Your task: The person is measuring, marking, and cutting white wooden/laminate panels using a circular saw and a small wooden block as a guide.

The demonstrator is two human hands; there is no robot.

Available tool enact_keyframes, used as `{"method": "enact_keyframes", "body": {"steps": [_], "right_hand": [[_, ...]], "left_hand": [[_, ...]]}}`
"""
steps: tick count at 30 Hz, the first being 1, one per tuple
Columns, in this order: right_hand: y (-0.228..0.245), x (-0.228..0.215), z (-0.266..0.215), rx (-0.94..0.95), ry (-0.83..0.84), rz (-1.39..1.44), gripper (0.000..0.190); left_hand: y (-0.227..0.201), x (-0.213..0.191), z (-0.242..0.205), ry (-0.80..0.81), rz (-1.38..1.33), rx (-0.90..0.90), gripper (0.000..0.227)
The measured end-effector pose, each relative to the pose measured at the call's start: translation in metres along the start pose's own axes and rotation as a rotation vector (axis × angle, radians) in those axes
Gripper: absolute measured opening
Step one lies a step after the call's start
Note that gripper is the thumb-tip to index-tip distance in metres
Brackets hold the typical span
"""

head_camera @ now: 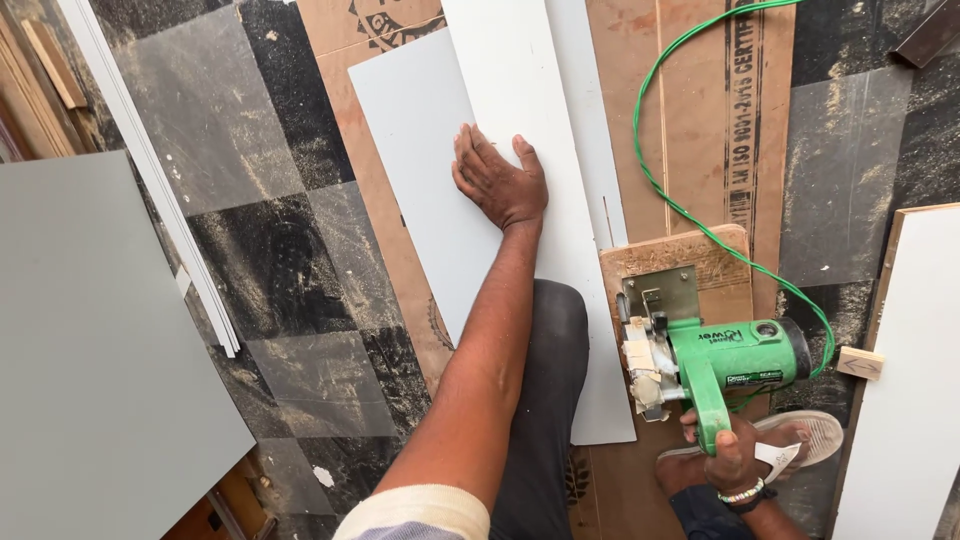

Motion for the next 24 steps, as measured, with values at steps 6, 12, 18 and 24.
{"method": "enact_keyframes", "body": {"steps": [6, 12, 18, 24], "right_hand": [[0.030, 0.009, 0.019, -0.030, -0.022, -0.087, 0.083], [0.068, 0.023, 0.054, -0.100, -0.035, -0.157, 0.085], [0.122, 0.045, 0.109, -0.142, -0.090, -0.155, 0.085], [0.207, 0.076, 0.197, -0.373, -0.113, -0.232, 0.080]], "left_hand": [[0.000, 0.002, -0.001, -0.006, 0.023, 0.008, 0.071], [-0.002, -0.004, -0.001, 0.015, 0.009, 0.006, 0.072], [-0.002, -0.002, -0.001, 0.022, 0.016, 0.012, 0.073], [-0.002, -0.003, -0.001, 0.047, 0.011, 0.015, 0.074]]}}
Point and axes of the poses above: each hand's wrist, its own z-axis towards the middle knuckle, its own x-axis out of the palm, y = z × x, the point moved 5 cm from there along z, towards the middle knuckle, and after that the axes turned 4 degrees about -z, right-handed, at the moved point
